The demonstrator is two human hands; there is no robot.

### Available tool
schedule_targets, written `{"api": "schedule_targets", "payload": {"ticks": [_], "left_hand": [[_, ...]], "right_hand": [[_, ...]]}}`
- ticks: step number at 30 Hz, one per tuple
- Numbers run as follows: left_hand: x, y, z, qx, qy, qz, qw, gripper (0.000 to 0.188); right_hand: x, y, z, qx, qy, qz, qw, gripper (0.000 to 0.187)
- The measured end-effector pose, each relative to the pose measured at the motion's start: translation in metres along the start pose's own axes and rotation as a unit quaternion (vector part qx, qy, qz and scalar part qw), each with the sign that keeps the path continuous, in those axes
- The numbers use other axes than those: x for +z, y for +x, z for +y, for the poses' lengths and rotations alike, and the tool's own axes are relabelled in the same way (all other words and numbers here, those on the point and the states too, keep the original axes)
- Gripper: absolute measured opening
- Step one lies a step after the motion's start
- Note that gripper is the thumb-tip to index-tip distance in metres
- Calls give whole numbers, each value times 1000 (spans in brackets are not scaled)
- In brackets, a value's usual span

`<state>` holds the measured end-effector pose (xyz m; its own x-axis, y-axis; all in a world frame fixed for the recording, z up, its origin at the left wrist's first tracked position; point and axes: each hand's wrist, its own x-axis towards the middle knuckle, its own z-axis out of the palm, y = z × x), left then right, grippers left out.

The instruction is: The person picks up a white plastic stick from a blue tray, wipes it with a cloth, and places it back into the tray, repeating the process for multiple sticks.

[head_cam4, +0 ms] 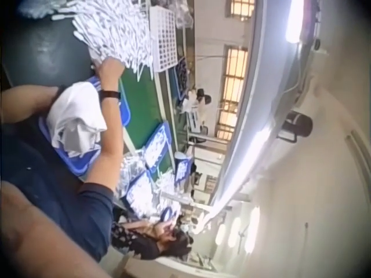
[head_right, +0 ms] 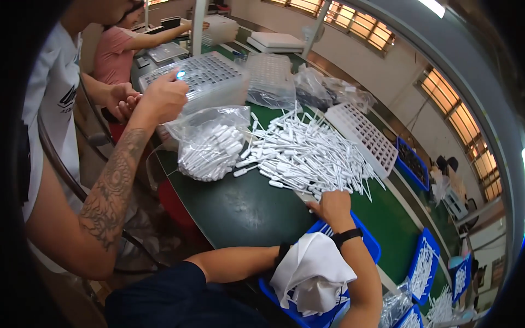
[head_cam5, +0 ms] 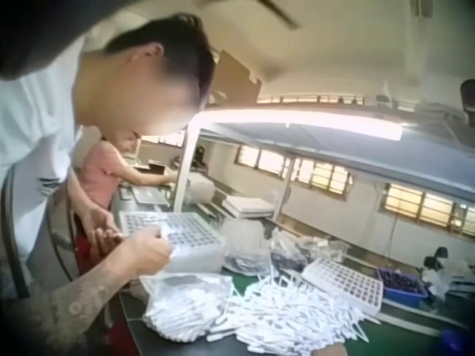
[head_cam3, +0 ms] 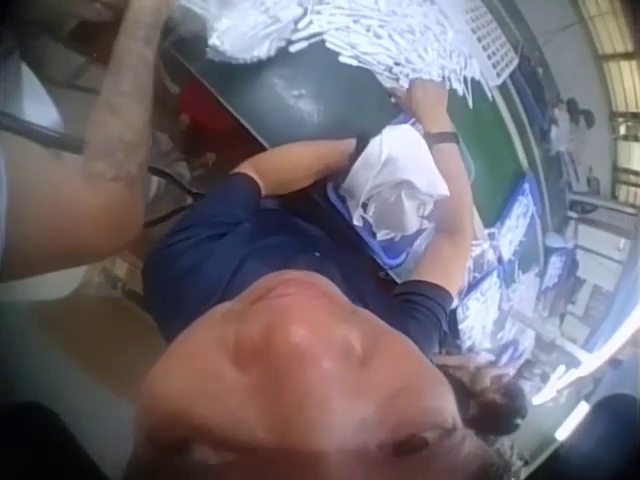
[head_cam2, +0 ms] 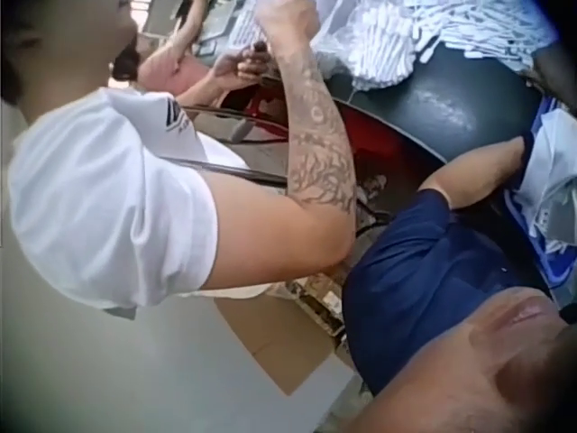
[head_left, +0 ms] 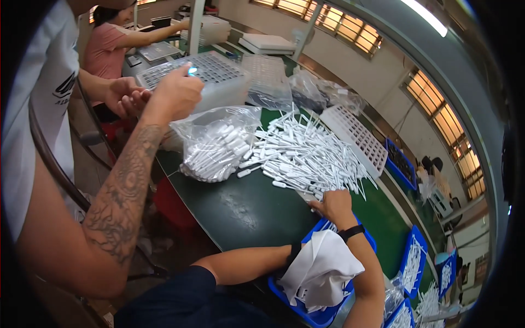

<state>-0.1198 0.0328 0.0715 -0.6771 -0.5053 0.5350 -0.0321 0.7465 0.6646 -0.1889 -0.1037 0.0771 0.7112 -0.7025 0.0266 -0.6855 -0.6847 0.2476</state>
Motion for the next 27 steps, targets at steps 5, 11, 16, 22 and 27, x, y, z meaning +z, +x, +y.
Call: {"api": "schedule_targets", "payload": {"ticks": [5, 11, 16, 22, 27], "left_hand": [[-3, -2, -4, 9, -6, 14, 1000, 32], [-3, -2, -8, 33, 28, 71, 997, 31], [-3, -8, -15, -9, 44, 163, 986, 30], [19, 6, -21, -121, -150, 226, 955, 30], [27, 11, -23, -159, -219, 233, 934, 31]], "right_hand": [[14, 9, -8, 47, 49, -52, 996, 49], [-22, 7, 7, 136, 172, -124, 968, 43], [-85, -55, 33, 215, 403, -82, 886, 29], [-76, -147, 13, 193, 591, 209, 755, 24], [-55, -161, -19, 183, 729, 177, 636, 29]]}}
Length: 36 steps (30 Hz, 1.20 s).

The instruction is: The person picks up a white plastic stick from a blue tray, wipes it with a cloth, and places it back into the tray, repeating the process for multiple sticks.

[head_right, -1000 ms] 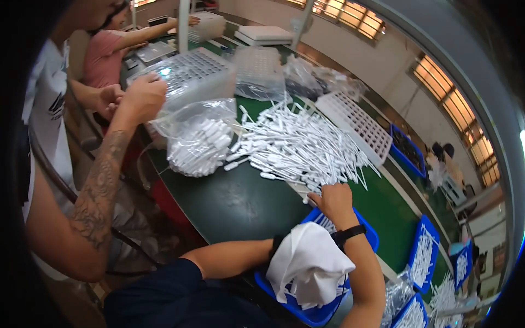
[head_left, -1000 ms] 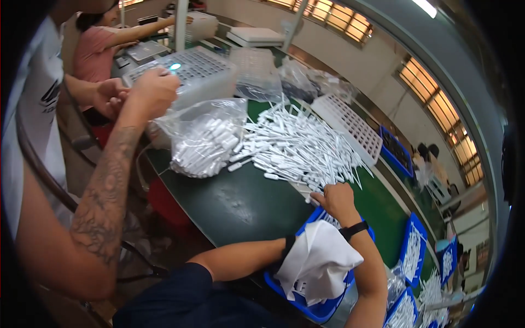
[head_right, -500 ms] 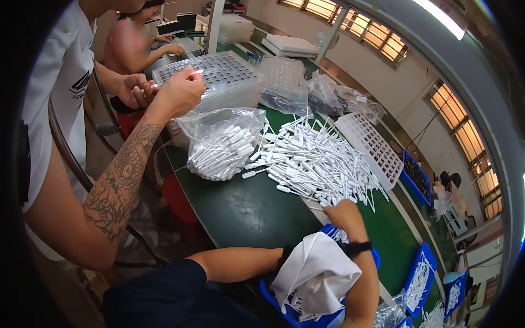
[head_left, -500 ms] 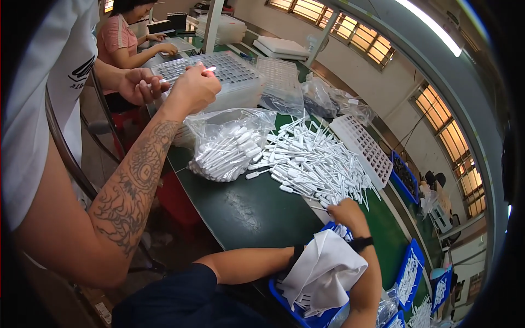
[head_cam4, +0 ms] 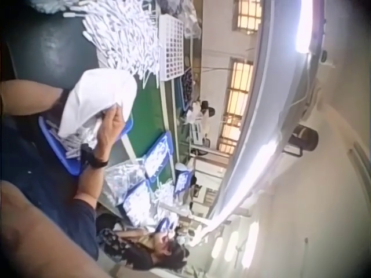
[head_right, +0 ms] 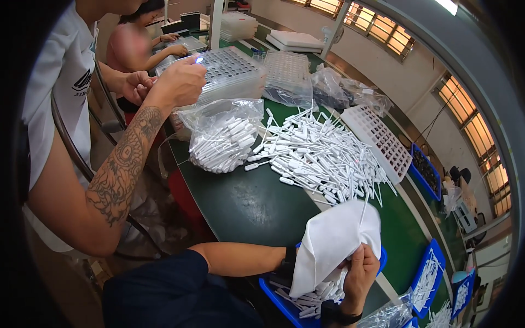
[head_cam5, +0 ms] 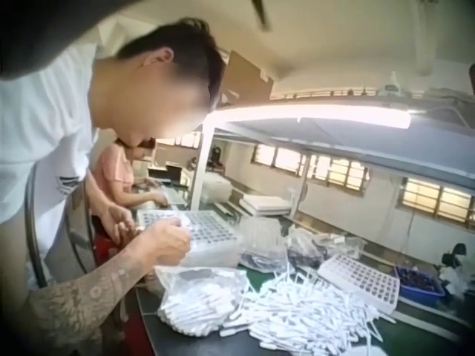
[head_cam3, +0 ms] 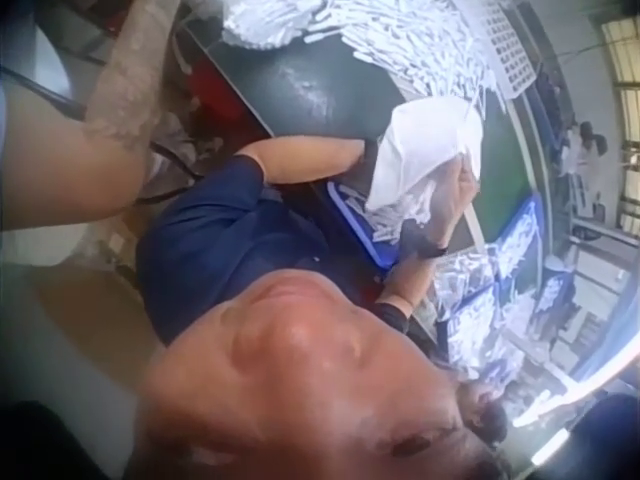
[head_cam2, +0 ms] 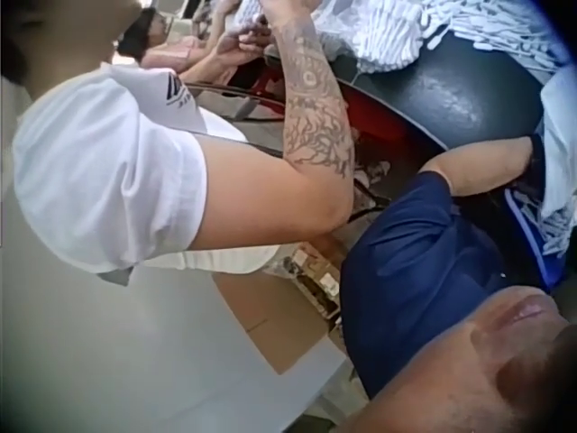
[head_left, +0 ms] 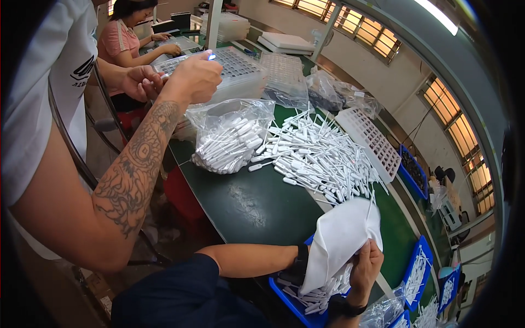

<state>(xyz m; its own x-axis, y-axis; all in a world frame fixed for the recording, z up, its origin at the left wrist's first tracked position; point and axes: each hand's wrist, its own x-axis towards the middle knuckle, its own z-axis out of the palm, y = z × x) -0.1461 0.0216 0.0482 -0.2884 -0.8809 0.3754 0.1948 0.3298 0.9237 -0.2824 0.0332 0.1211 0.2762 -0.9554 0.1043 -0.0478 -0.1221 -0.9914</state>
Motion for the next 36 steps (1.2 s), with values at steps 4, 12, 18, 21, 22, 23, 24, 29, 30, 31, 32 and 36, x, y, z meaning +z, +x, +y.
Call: {"api": "schedule_targets", "payload": {"ticks": [4, 12, 18, 21, 22, 23, 24, 29, 30, 31, 32, 36], "left_hand": [[7, 3, -1, -5, 39, 51, 998, 31], [6, -1, -28, 10, -46, -4, 999, 33], [-26, -12, -40, -116, -304, -6, 946, 30], [-29, 3, -30, -138, -440, 51, 886, 29], [-24, 10, -17, -137, -475, 60, 867, 31], [-20, 16, 0, -134, -507, 71, 848, 32], [-17, 19, 12, -131, -538, 86, 829, 34], [-25, -3, -53, -28, 40, 68, 996, 37], [-23, -3, -51, -3, 167, 59, 984, 37], [-23, -3, -50, -21, 121, 32, 992, 39], [-22, -3, -47, -39, 75, 6, 996, 41], [-6, 6, 4, -82, -133, -13, 988, 47]], "right_hand": [[-10, -6, 34, 70, 89, -10, 994, 29], [-6, -18, 27, 70, -16, 5, 997, 27], [-2, -19, 17, 64, -182, -65, 979, 22], [-1, -25, 17, 58, -224, -28, 972, 23], [-5, -27, 18, 52, -231, -31, 971, 21], [-9, -29, 17, 43, -237, -37, 970, 20], [-13, -33, 18, 34, -241, -47, 969, 19], [-24, -40, 30, 6, -230, -74, 970, 23], [-27, -42, 33, 14, -212, -72, 974, 23], [-29, -43, 35, 22, -195, -71, 978, 23], [-32, -43, 36, 29, -178, -70, 981, 23], [-37, -45, 29, -16, -202, -71, 977, 22]]}}
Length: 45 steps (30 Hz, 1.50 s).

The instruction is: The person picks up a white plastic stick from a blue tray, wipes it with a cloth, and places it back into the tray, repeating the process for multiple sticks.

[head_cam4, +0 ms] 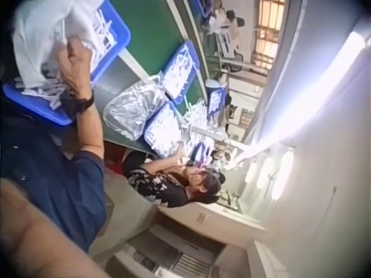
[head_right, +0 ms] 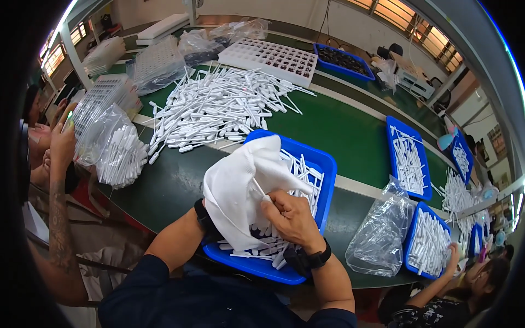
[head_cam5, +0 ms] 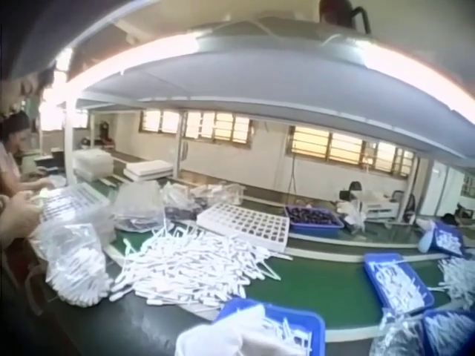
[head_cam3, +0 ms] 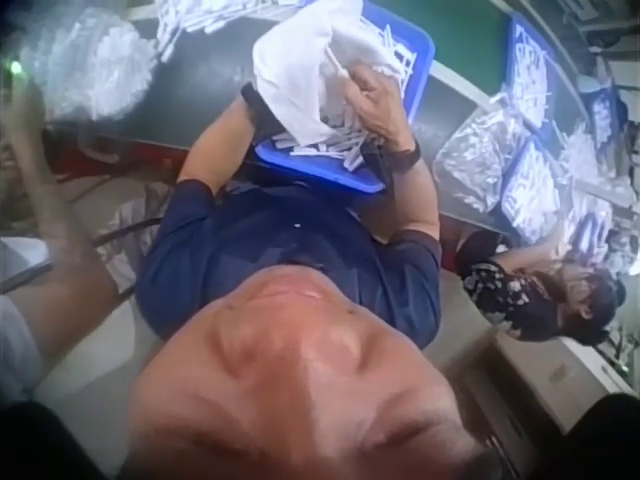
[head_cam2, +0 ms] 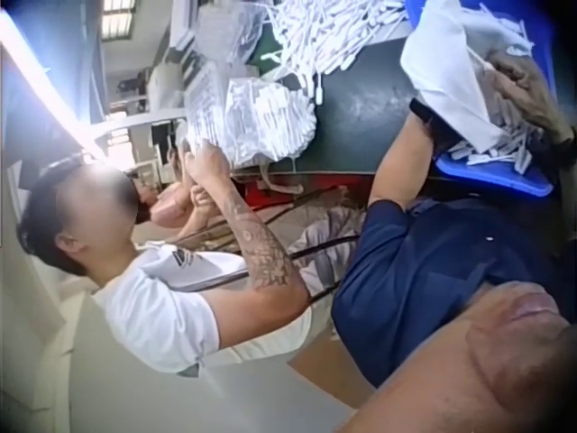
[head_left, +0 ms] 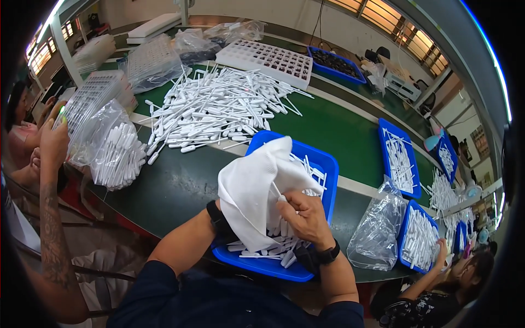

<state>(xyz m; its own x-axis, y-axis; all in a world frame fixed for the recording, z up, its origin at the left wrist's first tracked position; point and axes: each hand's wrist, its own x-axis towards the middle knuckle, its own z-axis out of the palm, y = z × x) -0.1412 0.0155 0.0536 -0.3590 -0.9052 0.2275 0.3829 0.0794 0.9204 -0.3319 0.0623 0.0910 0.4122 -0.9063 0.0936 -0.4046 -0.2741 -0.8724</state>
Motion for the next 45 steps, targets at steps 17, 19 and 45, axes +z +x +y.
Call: {"api": "schedule_targets", "payload": {"ticks": [17, 19, 45], "left_hand": [[-10, -26, -1, -8, 90, 35, 995, 55], [-4, -27, 3, -17, 83, 25, 996, 55], [21, -7, 3, 66, 474, -110, 871, 33]], "right_hand": [[-5, -2, 13, -3, 40, 5, 999, 19], [-3, 0, 12, 33, 102, -1, 994, 19], [2, 7, 19, 6, 154, 221, 963, 24]]}}
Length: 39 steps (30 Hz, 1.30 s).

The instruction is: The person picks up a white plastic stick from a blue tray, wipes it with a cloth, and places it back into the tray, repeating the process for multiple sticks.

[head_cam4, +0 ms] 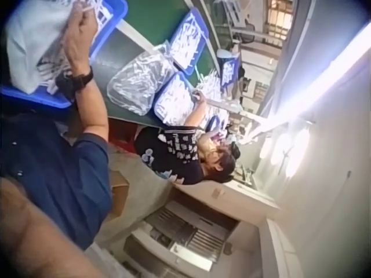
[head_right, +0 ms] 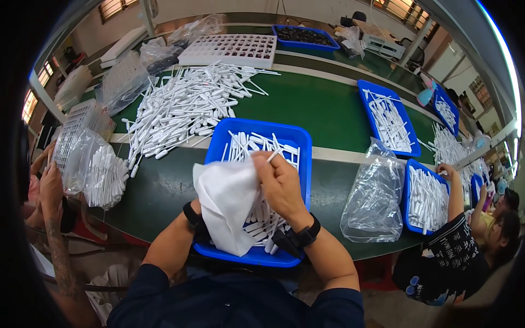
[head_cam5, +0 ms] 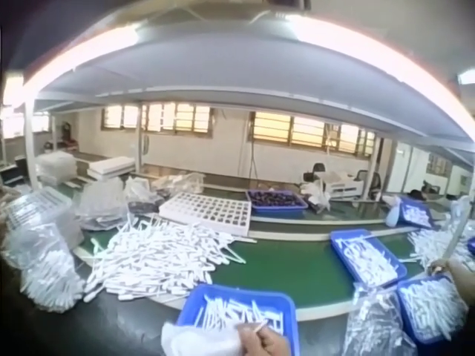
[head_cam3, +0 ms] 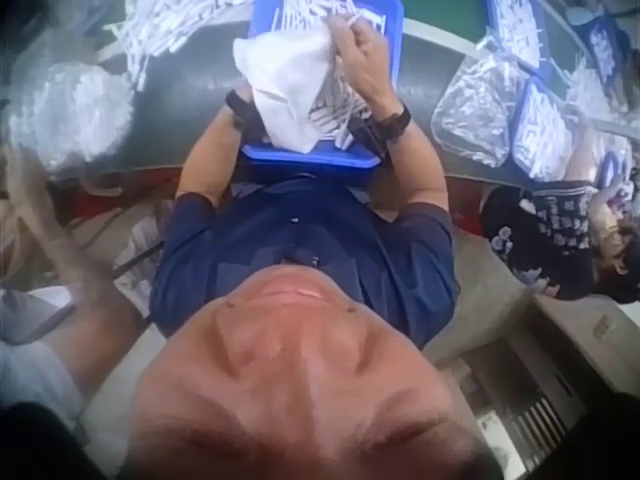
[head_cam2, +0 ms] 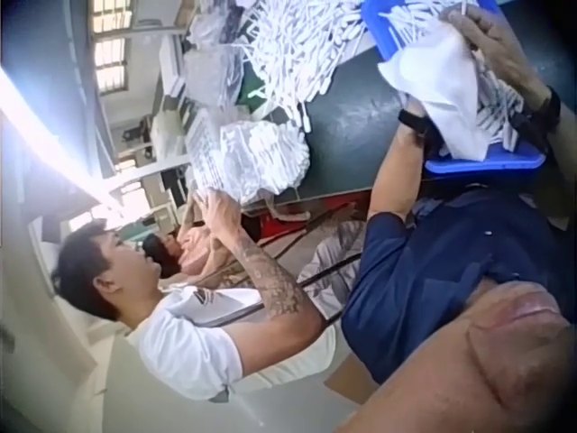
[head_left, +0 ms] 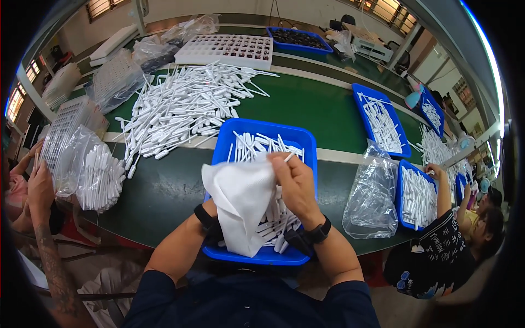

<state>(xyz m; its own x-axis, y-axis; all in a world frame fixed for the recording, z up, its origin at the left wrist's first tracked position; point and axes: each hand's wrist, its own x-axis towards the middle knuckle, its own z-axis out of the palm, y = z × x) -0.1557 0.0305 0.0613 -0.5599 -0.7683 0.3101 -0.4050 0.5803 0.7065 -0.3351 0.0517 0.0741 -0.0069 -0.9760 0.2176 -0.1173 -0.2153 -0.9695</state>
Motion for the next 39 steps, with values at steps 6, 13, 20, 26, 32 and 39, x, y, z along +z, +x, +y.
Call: {"api": "schedule_targets", "payload": {"ticks": [6, 13, 20, 26, 32, 39], "left_hand": [[6, -3, 2, -71, -168, -38, 983, 26], [2, -5, 10, -114, -439, 34, 890, 30], [-26, -7, 26, 7, -302, 65, 951, 42], [-31, -14, 9, 11, -339, 23, 940, 46], [-18, -27, -19, -30, -510, -99, 854, 45], [-30, -41, -44, 2, -495, 15, 869, 44]], "right_hand": [[-12, 9, 11, 19, 143, 74, 987, 31], [0, 11, 9, 66, 275, 90, 955, 32], [-57, 33, 10, 125, 128, 27, 983, 30], [-14, 67, -43, 0, -500, -120, 858, 28], [107, 154, -53, -228, -372, -338, 834, 22], [224, 175, 11, -370, -505, -436, 647, 9]]}}
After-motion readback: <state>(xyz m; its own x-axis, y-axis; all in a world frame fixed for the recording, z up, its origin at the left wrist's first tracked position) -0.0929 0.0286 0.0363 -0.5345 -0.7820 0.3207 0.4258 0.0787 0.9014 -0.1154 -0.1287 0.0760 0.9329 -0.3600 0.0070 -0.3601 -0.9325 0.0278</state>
